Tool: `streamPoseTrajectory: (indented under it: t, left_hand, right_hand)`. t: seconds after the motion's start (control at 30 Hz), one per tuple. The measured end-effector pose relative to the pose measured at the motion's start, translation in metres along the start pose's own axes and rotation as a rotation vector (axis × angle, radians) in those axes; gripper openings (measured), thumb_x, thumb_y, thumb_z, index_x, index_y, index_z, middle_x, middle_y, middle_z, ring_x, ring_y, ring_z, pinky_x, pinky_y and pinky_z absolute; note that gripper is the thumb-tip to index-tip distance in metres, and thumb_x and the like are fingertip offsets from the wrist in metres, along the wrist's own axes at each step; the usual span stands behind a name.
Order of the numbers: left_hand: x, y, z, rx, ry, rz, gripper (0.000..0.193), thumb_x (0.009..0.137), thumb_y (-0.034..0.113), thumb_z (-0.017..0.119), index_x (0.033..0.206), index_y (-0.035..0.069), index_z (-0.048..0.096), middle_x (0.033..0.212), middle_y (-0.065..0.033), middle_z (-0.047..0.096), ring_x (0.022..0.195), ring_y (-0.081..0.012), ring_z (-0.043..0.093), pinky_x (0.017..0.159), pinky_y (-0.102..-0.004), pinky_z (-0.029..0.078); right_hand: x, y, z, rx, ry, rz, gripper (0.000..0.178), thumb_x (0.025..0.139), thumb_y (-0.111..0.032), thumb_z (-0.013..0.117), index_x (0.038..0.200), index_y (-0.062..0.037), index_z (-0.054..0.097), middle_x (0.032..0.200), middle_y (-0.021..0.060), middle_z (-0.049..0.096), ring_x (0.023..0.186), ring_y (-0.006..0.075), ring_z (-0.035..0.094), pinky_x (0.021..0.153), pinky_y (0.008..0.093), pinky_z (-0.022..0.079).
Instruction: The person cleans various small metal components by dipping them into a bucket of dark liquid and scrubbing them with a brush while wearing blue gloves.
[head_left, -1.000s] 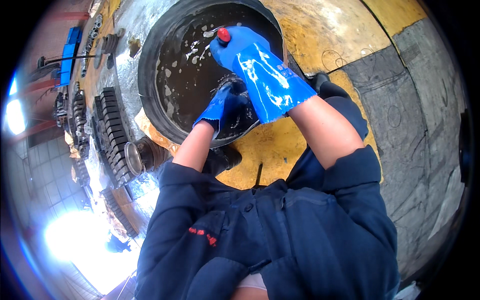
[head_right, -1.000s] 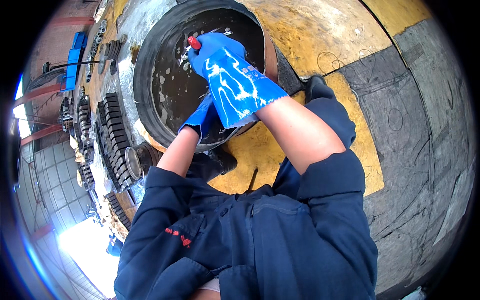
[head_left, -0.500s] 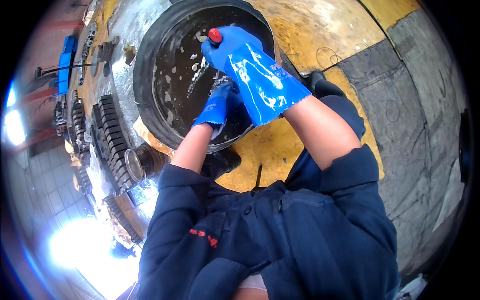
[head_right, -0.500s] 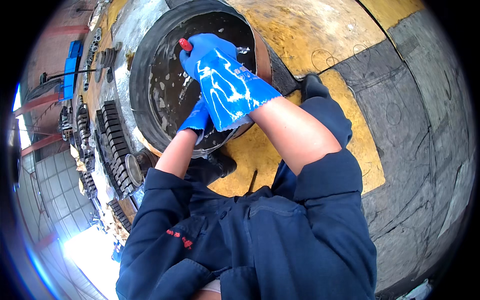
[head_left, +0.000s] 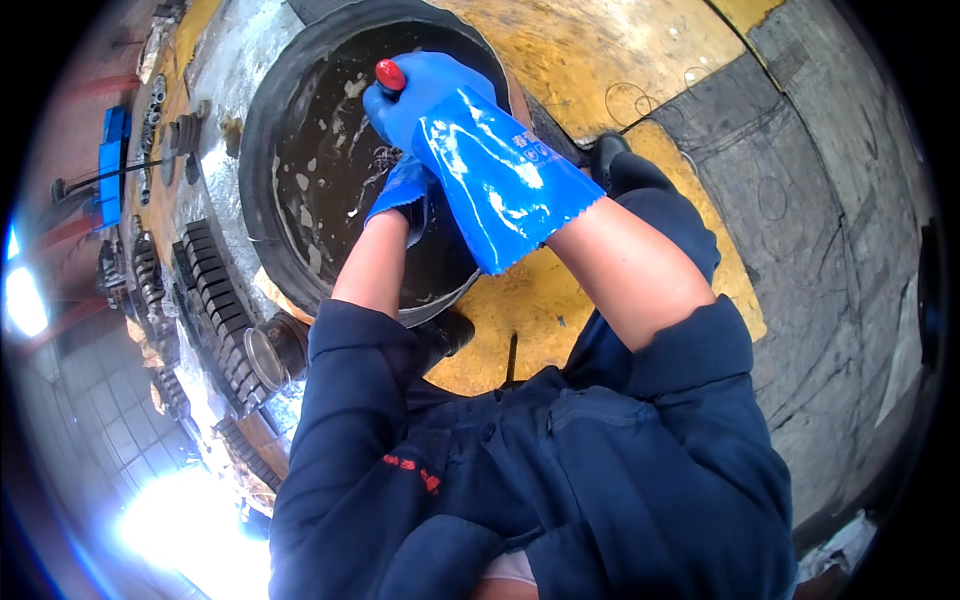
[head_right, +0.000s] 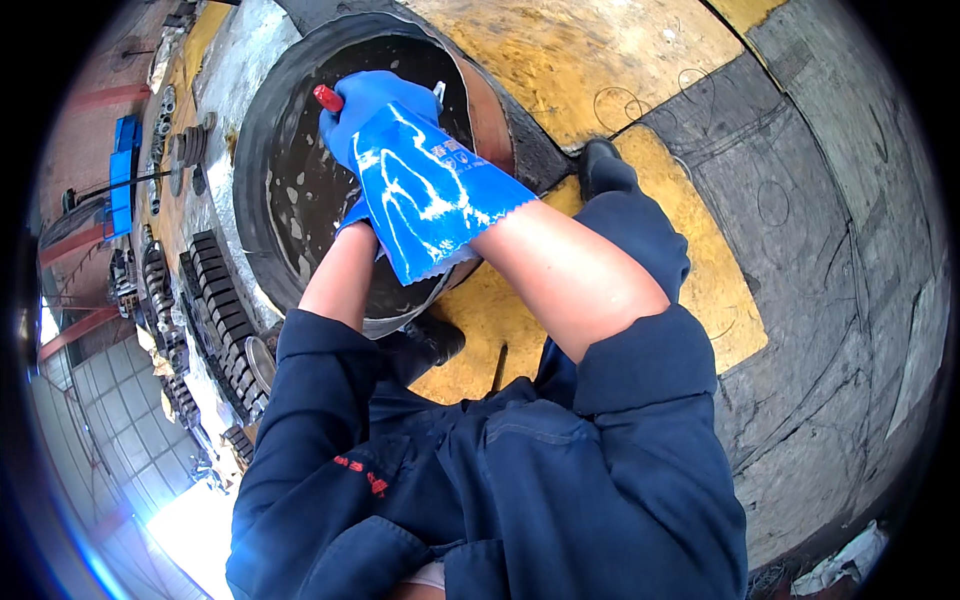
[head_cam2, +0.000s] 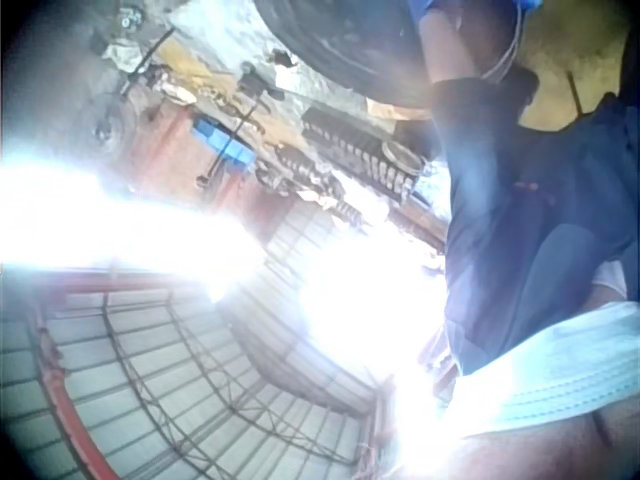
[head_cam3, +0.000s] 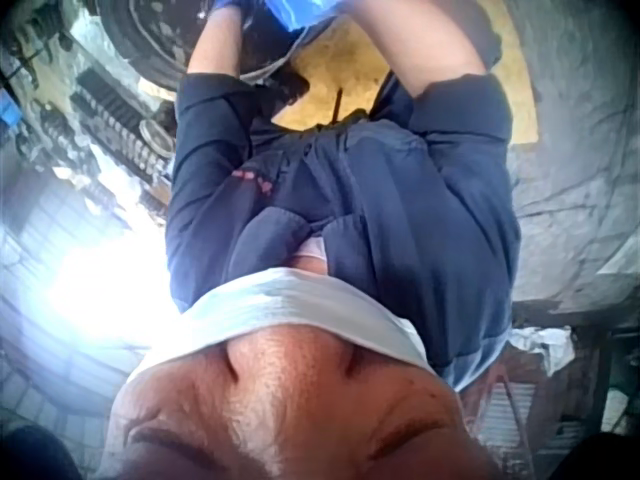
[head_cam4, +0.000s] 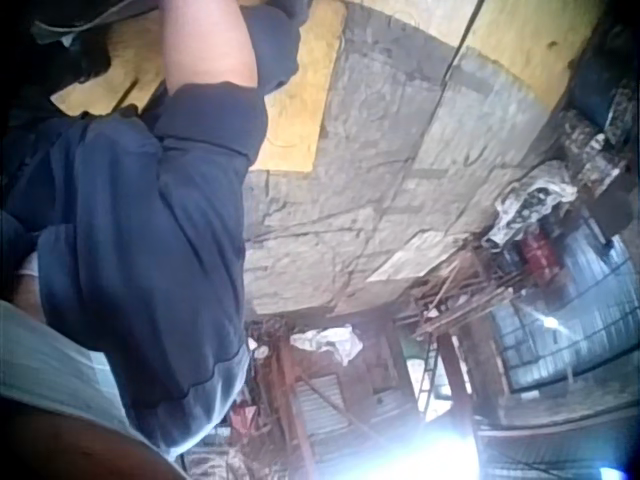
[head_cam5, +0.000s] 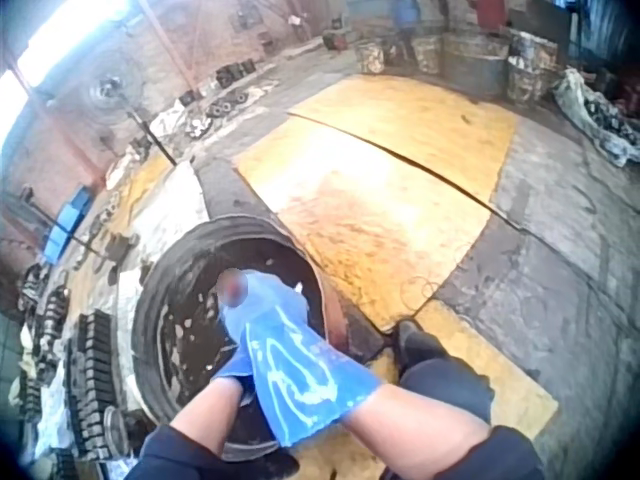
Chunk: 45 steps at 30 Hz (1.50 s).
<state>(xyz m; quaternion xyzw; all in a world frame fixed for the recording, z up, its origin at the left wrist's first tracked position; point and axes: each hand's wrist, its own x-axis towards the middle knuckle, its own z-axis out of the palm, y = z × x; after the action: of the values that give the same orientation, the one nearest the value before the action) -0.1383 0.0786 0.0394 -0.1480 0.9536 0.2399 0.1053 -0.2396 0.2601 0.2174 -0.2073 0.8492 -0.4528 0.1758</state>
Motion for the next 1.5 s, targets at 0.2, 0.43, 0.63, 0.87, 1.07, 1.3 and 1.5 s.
streamPoseTrajectory:
  t: [0.2, 0.43, 0.63, 0.87, 1.07, 1.3, 1.5]
  left_hand:
    - [-0.021, -0.003, 0.023, 0.041, 0.002, 0.132, 0.054, 0.100, 0.025, 0.077, 0.149, 0.003, 0.068, 0.150, -0.0253, 0.069, 0.142, -0.0410, 0.064, 0.121, -0.0481, 0.050]
    - [-0.029, 0.002, 0.025, 0.062, 0.060, 0.174, 0.053, 0.102, 0.025, 0.075, 0.149, 0.004, 0.068, 0.151, -0.0250, 0.069, 0.141, -0.0408, 0.065, 0.120, -0.0483, 0.051]
    - [-0.026, 0.004, 0.035, -0.012, 0.078, 0.195, 0.051, 0.103, 0.025, 0.074, 0.150, 0.005, 0.068, 0.151, -0.0248, 0.068, 0.140, -0.0406, 0.066, 0.119, -0.0485, 0.052]
    - [-0.031, -0.078, 0.047, 0.163, 0.028, 0.312, 0.046, 0.113, 0.024, 0.061, 0.155, 0.005, 0.063, 0.155, -0.0214, 0.068, 0.140, -0.0364, 0.067, 0.119, -0.0439, 0.052]
    - [-0.057, 0.000, 0.032, -0.179, -0.120, 0.137, 0.046, 0.113, 0.023, 0.060, 0.155, 0.005, 0.063, 0.154, -0.0223, 0.068, 0.139, -0.0374, 0.067, 0.118, -0.0438, 0.053]
    - [-0.085, 0.061, -0.013, -1.180, -0.187, -0.413, 0.049, 0.108, 0.020, 0.065, 0.154, 0.003, 0.063, 0.150, -0.0246, 0.069, 0.137, -0.0398, 0.068, 0.117, -0.0443, 0.054]
    - [-0.053, -0.002, 0.003, -0.008, -0.109, 0.065, 0.048, 0.100, 0.019, 0.075, 0.145, 0.003, 0.069, 0.148, -0.0246, 0.071, 0.134, -0.0416, 0.070, 0.114, -0.0463, 0.056]
  right_hand:
    - [0.000, -0.004, -0.002, 0.001, -0.023, 0.049, 0.034, 0.102, -0.044, 0.069, 0.119, -0.0187, 0.085, 0.122, 0.0105, 0.083, 0.115, 0.0355, 0.080, 0.099, 0.0504, 0.064]
    - [-0.001, -0.004, 0.001, 0.008, -0.059, 0.050, 0.036, 0.103, -0.046, 0.069, 0.122, -0.0190, 0.084, 0.123, 0.0095, 0.083, 0.117, 0.0353, 0.079, 0.102, 0.0493, 0.063]
    - [0.002, 0.000, -0.001, -0.019, -0.032, 0.050, 0.035, 0.104, -0.044, 0.068, 0.121, -0.0197, 0.085, 0.122, 0.0103, 0.083, 0.116, 0.0349, 0.080, 0.100, 0.0508, 0.064]
    - [-0.008, -0.017, 0.006, 0.037, -0.028, -0.003, 0.034, 0.104, -0.044, 0.067, 0.119, -0.0193, 0.085, 0.118, 0.0098, 0.084, 0.113, 0.0347, 0.081, 0.098, 0.0512, 0.065]
    - [0.000, -0.002, 0.006, 0.020, -0.047, 0.025, 0.034, 0.103, -0.045, 0.068, 0.119, -0.0193, 0.085, 0.120, 0.0095, 0.084, 0.113, 0.0348, 0.081, 0.098, 0.0505, 0.065]
    - [-0.002, -0.006, -0.002, -0.002, -0.029, 0.040, 0.034, 0.103, -0.045, 0.070, 0.121, -0.0207, 0.085, 0.121, 0.0094, 0.083, 0.114, 0.0354, 0.080, 0.098, 0.0485, 0.064]
    - [-0.003, -0.004, 0.002, 0.017, -0.049, 0.042, 0.032, 0.102, -0.043, 0.070, 0.119, -0.0202, 0.085, 0.120, 0.0096, 0.084, 0.113, 0.0366, 0.080, 0.098, 0.0494, 0.065]
